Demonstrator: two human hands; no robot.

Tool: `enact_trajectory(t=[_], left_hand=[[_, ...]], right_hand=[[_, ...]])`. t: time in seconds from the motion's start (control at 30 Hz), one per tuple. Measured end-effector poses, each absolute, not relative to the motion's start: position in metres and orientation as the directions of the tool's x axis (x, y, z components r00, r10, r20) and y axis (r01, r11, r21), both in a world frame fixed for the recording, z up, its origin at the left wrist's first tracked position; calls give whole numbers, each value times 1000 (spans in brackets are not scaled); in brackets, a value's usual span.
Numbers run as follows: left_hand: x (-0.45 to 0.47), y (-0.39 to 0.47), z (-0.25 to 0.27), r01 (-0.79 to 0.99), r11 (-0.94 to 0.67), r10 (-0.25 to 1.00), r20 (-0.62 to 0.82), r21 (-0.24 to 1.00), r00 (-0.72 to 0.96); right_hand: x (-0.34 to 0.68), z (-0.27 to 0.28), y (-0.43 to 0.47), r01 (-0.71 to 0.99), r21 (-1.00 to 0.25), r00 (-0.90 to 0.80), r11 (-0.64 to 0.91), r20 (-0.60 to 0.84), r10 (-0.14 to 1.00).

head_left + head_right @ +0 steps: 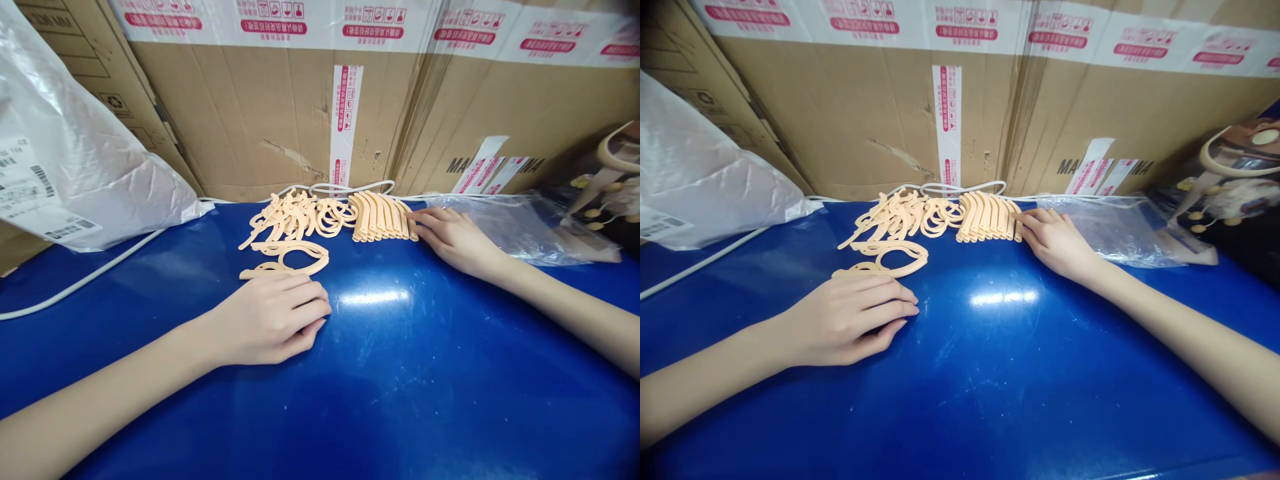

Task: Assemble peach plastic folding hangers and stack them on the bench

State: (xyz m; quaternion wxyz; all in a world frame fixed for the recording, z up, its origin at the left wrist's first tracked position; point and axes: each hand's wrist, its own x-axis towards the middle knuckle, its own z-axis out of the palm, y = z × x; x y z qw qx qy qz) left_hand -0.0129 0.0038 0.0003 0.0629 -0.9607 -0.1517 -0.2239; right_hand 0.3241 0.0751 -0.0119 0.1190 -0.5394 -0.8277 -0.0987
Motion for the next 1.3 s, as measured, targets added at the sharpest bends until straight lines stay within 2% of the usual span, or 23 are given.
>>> enact_trajectory(t=[0.2,0.33,0.6,0.73,0.97,1.13,1.2,1.3], left_hand=[[-13,4,1,329,-943,280,427,-44,860],[-13,4,2,342,-939,291,425,-47,857],[-13,3,2,346,-937,292,420,-55,859],[-13,4,2,340,-938,284,427,-60,859],[-14,3,2,343,-937,286,432,-60,855],[-13,3,2,346,-936,286,429,-66,857],[-13,3,2,342,-937,279,433,-73,857],[-16,2,2,374,-922,290,465,-98,837]], right_hand=[[324,-11,75,892,49,-443,449,282,851],[323,-9,74,905,55,-416,422,314,853],[325,-9,73,950,254,-284,183,448,848],[326,-9,73,952,272,-264,144,485,834],[324,-2,67,975,183,-199,124,483,852],[318,10,62,988,119,-151,101,564,812],[311,15,55,983,49,-171,177,591,789],[292,19,36,926,-52,-269,375,606,748]])
